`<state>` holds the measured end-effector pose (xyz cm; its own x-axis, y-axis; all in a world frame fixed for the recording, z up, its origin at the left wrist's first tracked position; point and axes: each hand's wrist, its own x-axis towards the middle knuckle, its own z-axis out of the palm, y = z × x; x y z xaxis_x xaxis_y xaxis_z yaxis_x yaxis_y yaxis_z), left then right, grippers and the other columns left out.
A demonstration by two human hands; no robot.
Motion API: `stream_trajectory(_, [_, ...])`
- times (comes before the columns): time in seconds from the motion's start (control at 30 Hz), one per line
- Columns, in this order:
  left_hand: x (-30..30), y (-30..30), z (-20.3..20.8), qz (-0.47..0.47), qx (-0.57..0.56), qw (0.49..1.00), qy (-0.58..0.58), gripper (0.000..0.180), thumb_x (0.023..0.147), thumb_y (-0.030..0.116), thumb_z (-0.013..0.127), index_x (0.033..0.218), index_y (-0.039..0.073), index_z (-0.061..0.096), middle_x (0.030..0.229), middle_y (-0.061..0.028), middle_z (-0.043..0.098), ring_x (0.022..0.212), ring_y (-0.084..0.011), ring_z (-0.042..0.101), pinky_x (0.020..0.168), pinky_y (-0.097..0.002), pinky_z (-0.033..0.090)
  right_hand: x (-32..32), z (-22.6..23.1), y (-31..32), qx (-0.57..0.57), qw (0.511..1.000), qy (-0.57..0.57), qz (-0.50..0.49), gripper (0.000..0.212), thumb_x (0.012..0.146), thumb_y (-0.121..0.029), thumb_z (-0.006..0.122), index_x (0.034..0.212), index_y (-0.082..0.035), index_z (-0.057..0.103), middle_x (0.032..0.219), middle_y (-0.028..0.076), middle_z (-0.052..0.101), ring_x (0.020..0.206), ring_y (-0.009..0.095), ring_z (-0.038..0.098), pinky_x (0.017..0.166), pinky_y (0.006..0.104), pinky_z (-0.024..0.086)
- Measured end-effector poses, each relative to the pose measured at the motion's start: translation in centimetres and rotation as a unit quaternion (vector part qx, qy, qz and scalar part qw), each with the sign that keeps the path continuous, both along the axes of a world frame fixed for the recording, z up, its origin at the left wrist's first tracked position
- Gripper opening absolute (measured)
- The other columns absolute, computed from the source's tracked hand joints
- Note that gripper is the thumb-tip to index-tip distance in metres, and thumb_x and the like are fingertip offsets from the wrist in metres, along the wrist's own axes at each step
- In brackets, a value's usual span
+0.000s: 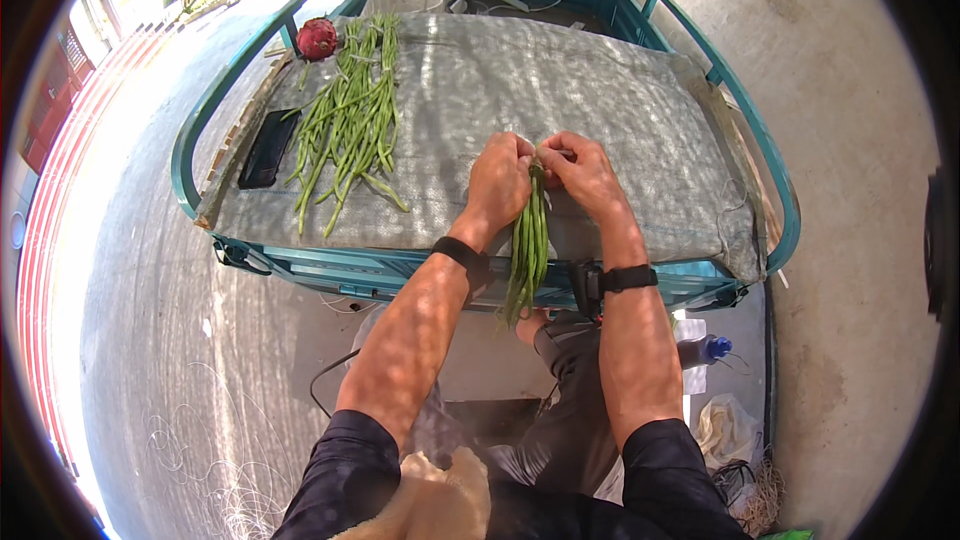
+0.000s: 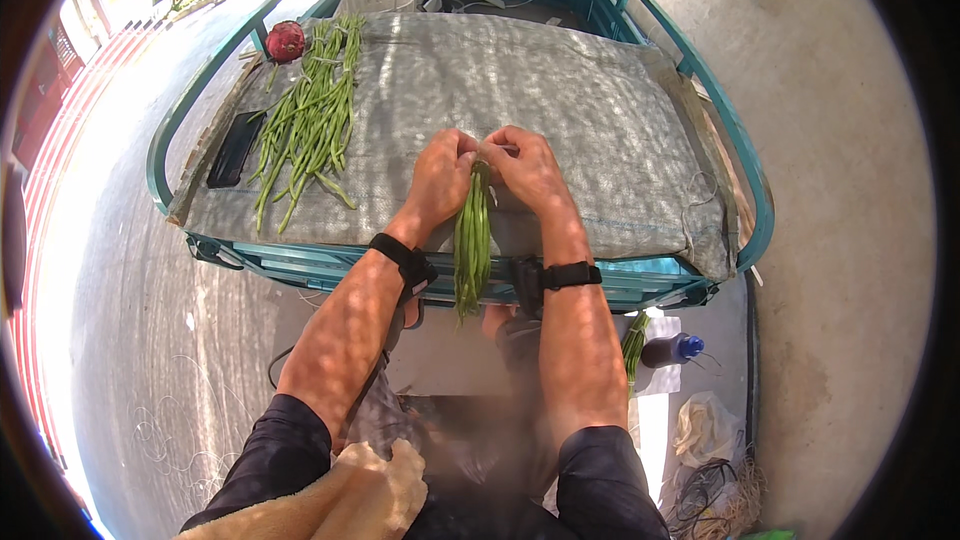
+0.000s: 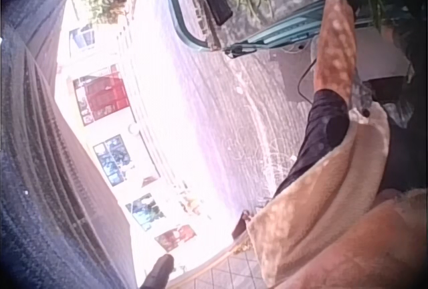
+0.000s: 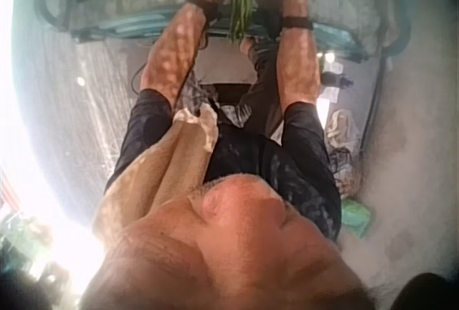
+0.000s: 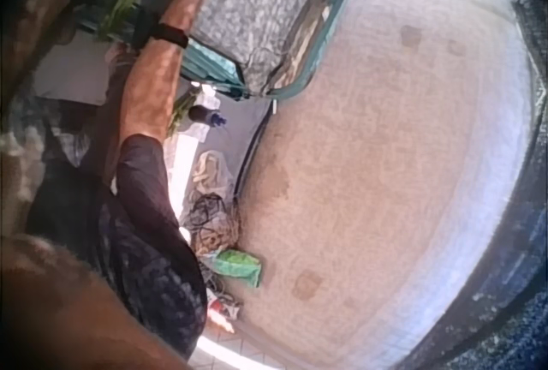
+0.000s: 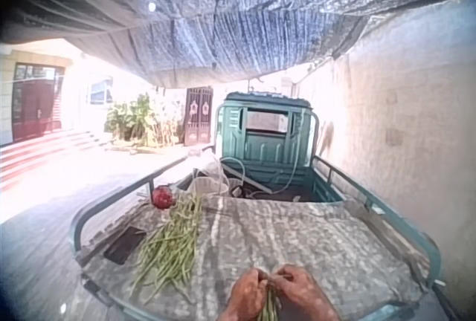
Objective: The person is bundling green vegetables by hand using white string. They gather a group of stalks, wrap the string around them multiple times, and tie it into a knot.
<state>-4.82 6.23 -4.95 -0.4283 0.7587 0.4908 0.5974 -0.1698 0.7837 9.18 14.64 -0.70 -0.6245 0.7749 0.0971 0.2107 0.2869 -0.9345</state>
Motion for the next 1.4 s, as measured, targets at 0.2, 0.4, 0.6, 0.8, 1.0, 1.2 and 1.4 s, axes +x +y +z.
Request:
stream_trajectory(0.2, [0.1,-0.2,0.3,0.001,0.005,1.0,-0.012,0.009,0.093,0.005,0.063,0.099,-0.002,0.066,0.1,-0.0229,0.067,0.095,-0.0398,0.065,0.085,-0.046,0.052,-0.1,-0.7,0.2,0.01,1.0,0.003,-0.004,0.014,0.095,-0.014,0.072,0.1,0.0,0.071,0.084,0.003,0.07,0.074,0.009,0.064,0.068,0.0264,0.053])
stream_trajectory(0.4, [0.2,-0.2,0.1,0.0,0.007,1.0,-0.002,0.013,0.092,0.008,0.063,0.099,-0.002,0.067,0.101,-0.023,0.067,0.097,-0.0398,0.065,0.087,-0.0469,0.051,-0.2,-1.6,0.7,-0.031,0.998,0.05,0.0,0.012,0.092,-0.011,0.071,0.097,-0.001,0.07,0.083,0.003,0.068,0.073,0.009,0.061,0.066,0.0262,0.051])
stream_trajectory(0.6, [0.2,0.1,-0.3,0.006,0.001,1.0,0.016,0.016,0.092,0.01,0.061,0.099,-0.003,0.067,0.103,-0.0256,0.066,0.101,-0.0415,0.064,0.09,-0.048,0.051,0.1,-1.2,0.5,-0.033,0.998,0.047,0.022,0.006,0.097,-0.008,0.068,0.101,-0.004,0.068,0.084,-0.001,0.065,0.073,0.007,0.061,0.066,0.0241,0.051])
stream_trajectory(0.8, [0.3,0.2,-0.3,0.01,-0.02,0.999,0.039,0.018,0.093,0.012,0.059,0.101,-0.003,0.065,0.104,-0.0262,0.066,0.101,-0.0442,0.064,0.09,-0.0496,0.051,0.2,-1.1,0.2,-0.014,0.997,0.071,0.04,0.007,0.093,-0.005,0.068,0.1,-0.004,0.068,0.081,-0.001,0.063,0.071,0.007,0.058,0.064,0.0246,0.048])
stream_trajectory(1.0, [-0.4,0.6,-1.1,0.004,-0.01,0.999,0.031,0.016,0.095,0.01,0.059,0.101,-0.003,0.064,0.102,-0.0268,0.065,0.098,-0.0454,0.064,0.086,-0.049,0.051,-0.4,-1.2,0.1,0.085,0.996,0.018,0.018,0.009,0.09,-0.001,0.065,0.099,-0.004,0.068,0.08,0.002,0.065,0.072,0.01,0.06,0.064,0.0274,0.051])
stream_trajectory(1.2, [-1.6,0.9,-1.9,-0.033,0.002,0.998,0.053,0.014,0.096,0.009,0.06,0.098,-0.003,0.065,0.097,-0.025,0.066,0.092,-0.0413,0.065,0.081,-0.0461,0.052,-0.3,-1.0,-0.3,0.144,0.989,-0.011,0.011,0.01,0.091,-0.001,0.063,0.1,-0.003,0.069,0.084,0.005,0.07,0.077,0.012,0.065,0.07,0.029,0.054])
stream_trajectory(1.4, [-1.9,1.3,-2.4,-0.049,0.017,0.999,0.013,0.015,0.097,0.011,0.063,0.102,-0.003,0.068,0.093,-0.0202,0.07,0.083,-0.0296,0.068,0.074,-0.0393,0.053,-0.3,-1.0,-0.3,0.129,0.992,-0.014,-0.003,0.011,0.089,-0.004,0.071,0.099,0.0,0.071,0.088,0.01,0.074,0.083,0.017,0.071,0.076,0.0324,0.057])
